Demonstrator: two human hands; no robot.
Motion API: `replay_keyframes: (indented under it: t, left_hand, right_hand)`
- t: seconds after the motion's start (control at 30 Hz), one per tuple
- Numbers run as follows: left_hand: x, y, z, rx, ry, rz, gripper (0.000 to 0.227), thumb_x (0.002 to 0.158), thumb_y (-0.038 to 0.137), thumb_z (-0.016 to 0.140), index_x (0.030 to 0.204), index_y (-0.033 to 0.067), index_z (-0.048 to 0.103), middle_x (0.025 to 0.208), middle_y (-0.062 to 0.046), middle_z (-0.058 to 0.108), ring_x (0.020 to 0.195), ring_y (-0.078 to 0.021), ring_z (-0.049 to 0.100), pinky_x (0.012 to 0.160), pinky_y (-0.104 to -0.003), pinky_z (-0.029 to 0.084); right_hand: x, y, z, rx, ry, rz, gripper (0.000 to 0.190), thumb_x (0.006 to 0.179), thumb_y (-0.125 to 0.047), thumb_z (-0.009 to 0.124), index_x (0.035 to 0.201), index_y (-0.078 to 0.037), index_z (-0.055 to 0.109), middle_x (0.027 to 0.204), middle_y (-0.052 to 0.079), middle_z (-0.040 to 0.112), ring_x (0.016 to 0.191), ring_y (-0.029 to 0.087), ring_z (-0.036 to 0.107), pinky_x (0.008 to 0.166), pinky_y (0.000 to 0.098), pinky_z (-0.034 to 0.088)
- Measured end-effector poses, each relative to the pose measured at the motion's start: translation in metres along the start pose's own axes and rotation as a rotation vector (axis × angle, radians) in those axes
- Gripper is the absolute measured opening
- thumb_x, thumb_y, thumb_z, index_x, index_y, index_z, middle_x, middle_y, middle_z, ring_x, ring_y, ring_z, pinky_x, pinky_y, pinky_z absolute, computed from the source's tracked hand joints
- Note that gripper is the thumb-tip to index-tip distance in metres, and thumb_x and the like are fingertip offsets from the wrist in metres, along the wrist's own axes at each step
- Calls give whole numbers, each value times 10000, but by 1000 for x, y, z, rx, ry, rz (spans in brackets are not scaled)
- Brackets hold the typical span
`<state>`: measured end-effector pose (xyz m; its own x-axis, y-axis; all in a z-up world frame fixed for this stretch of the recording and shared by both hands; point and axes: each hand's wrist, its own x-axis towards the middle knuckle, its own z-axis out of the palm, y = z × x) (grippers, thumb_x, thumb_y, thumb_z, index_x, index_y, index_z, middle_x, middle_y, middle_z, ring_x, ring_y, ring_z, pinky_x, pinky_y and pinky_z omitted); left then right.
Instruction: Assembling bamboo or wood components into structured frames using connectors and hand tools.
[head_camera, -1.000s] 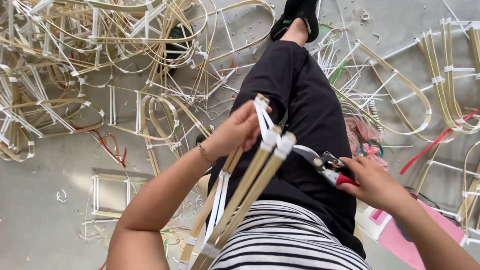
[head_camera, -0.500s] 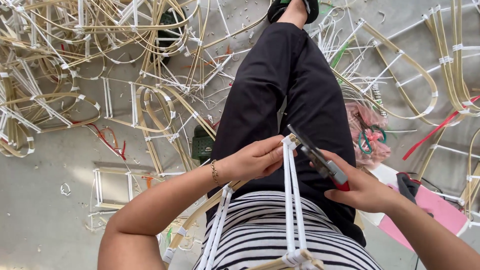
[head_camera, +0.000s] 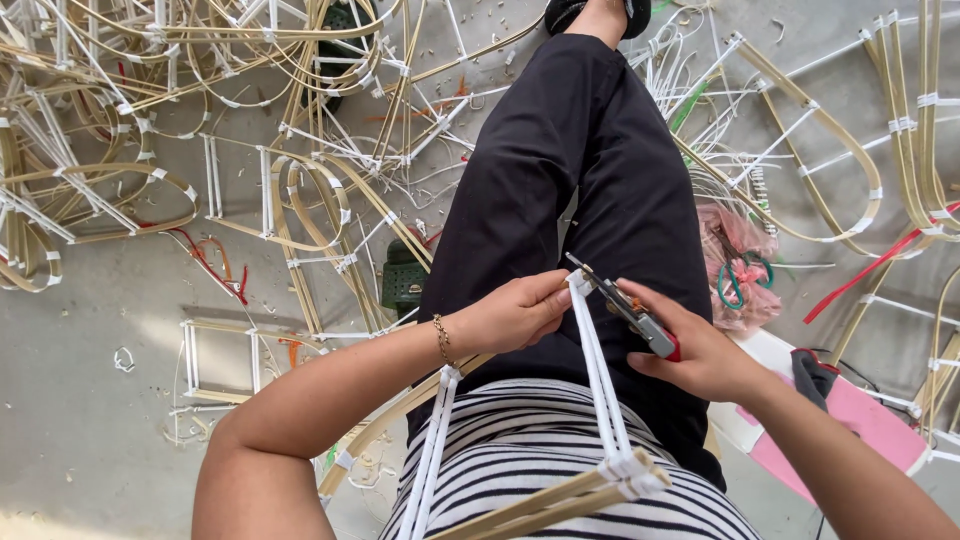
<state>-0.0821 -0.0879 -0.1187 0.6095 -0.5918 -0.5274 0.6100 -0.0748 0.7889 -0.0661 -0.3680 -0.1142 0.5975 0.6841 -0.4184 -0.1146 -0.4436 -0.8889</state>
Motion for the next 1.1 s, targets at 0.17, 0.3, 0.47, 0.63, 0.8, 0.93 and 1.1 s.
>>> replay_keyframes:
  t: [0.17,0.3,0.47,0.63,0.8,0.93,1.1]
  left_hand:
    - [4,-1,-7,-64,0,-54,247,1124,286,414,1095,86,555,625,55,403,485,-39,347,421,-221,308]
    - [7,0,-12,-73,3,-85,232,1115,283,409,1084,102,550,624,61,393,478,-36,337,414,-212,304]
    - [18,16,-26,-33,9,-12,233,1109,289,417,1210,132,558,654,75,400,510,-29,366,435,-206,336]
    - [45,85,-125,261,667,189,273,1074,246,416,1168,166,659,647,41,494,507,-74,446,433,-258,381]
    - [52,98,-197,974,1136,831,210,1100,134,572,925,28,622,766,-80,625,677,-248,597,634,-358,471]
    - [16,140,-114,804,1089,787,302,1092,137,573,828,-9,565,668,-77,539,619,-217,536,633,-386,433]
    - [-58,144,-34,777,963,904,171,1250,153,600,1150,19,561,974,-62,579,805,-188,540,783,-340,473]
  right_hand:
    - [11,22,6,-33,77,0,609,773,-157,764,1341,-101,551,1026,83,736,930,204,734,840,341,557]
    - [15,30,6,-106,149,6,493,785,-166,763,1254,-103,624,866,69,746,775,182,741,759,328,576]
    - [24,103,9,43,308,29,335,863,-151,778,1157,-65,642,889,90,693,801,180,665,766,332,544]
    - [22,56,7,560,265,-72,442,868,-119,745,1258,-28,560,1103,101,637,919,171,632,819,333,534]
    - [35,28,19,937,202,-271,490,884,-131,739,1300,-10,511,1212,166,673,917,218,701,831,400,601]
    - [47,25,16,809,313,-187,464,901,-104,725,1301,0,514,1108,181,691,905,228,716,827,400,600]
    - [40,38,12,583,423,6,407,909,-37,703,1280,64,569,1092,187,708,932,250,712,723,406,558]
